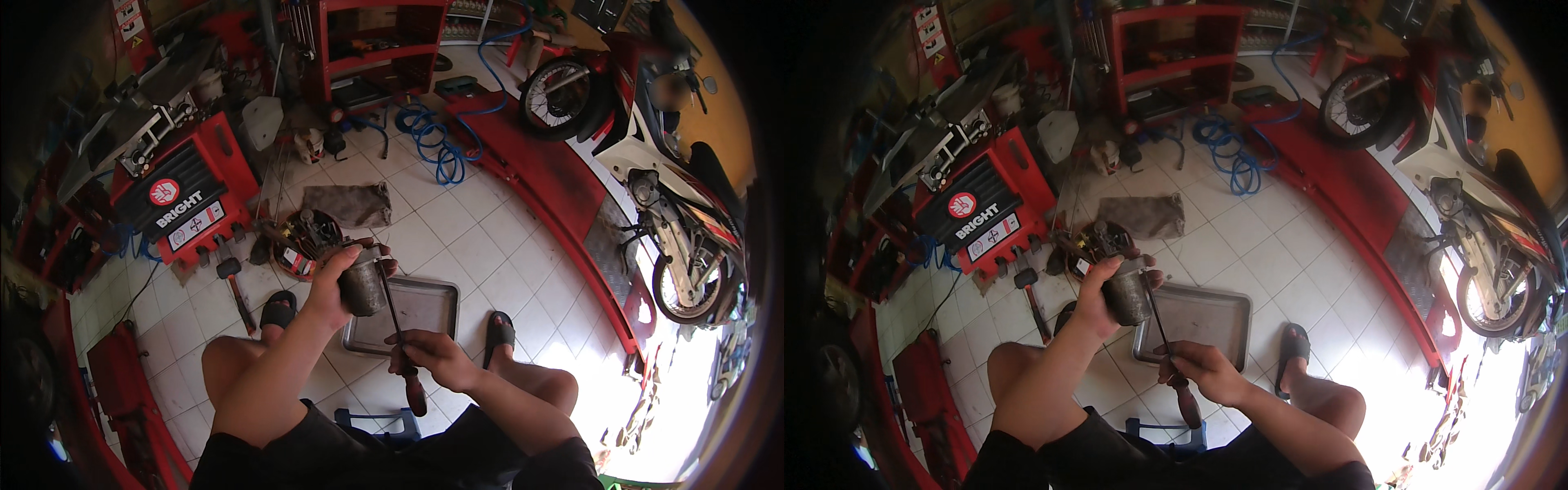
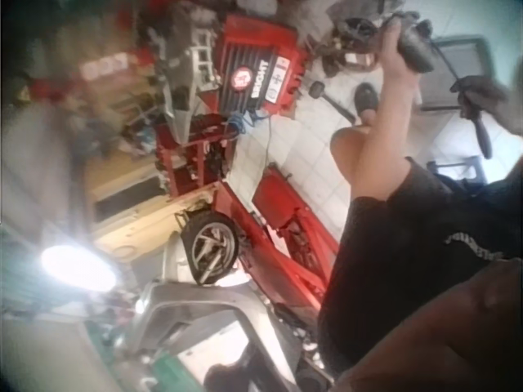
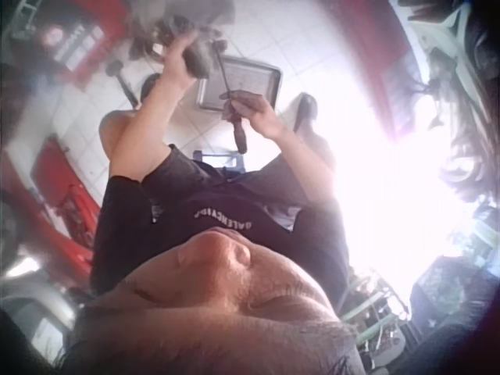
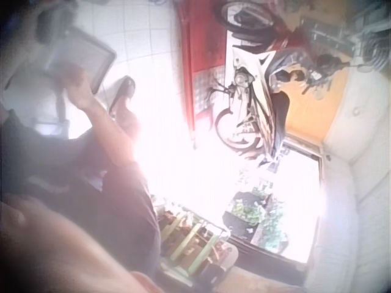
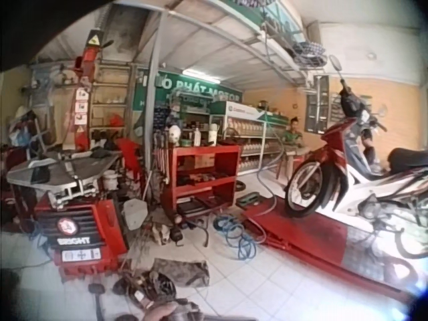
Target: The person sits on a stool in a workshop and uses a screwdriver to pry and disassemble a cylindrical metal part. They remove a small internal component and place it into a metal tray, then continue to manipulate the main part with the tool.
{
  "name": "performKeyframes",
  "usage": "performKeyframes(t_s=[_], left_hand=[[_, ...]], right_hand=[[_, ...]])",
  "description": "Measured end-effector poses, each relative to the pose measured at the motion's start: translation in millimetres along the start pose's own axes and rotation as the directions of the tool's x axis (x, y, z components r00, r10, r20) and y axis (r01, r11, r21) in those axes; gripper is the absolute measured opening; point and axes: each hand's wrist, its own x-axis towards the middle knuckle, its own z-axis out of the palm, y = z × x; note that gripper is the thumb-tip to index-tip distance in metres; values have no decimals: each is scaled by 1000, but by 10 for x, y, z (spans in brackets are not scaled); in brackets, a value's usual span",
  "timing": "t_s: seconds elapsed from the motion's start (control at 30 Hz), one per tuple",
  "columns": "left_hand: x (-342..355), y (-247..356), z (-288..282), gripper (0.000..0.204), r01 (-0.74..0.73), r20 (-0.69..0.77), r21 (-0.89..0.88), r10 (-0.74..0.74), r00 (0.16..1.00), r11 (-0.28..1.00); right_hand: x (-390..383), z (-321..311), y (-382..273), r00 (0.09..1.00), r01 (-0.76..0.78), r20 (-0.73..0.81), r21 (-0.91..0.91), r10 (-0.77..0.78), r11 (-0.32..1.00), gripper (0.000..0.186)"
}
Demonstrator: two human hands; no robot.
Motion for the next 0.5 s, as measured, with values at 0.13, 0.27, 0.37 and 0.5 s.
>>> performKeyframes(t_s=[0.13,0.27,0.37,0.5], left_hand=[[-100,-44,21,42,116,54,43,-118,992,992],[-136,-100,1,35,171,101,-13,-169,980,985],[-129,-132,-5,35,189,72,-52,-185,980,981],[-110,-129,-12,36,185,40,-63,-183,982,981]], right_hand=[[-30,8,-17,974,-162,182,142,135,977,28],[-31,61,37,953,-228,250,231,169,946,26],[-75,6,-37,948,-301,154,142,280,943,21],[-75,-35,-67,971,-238,15,78,237,968,18]])
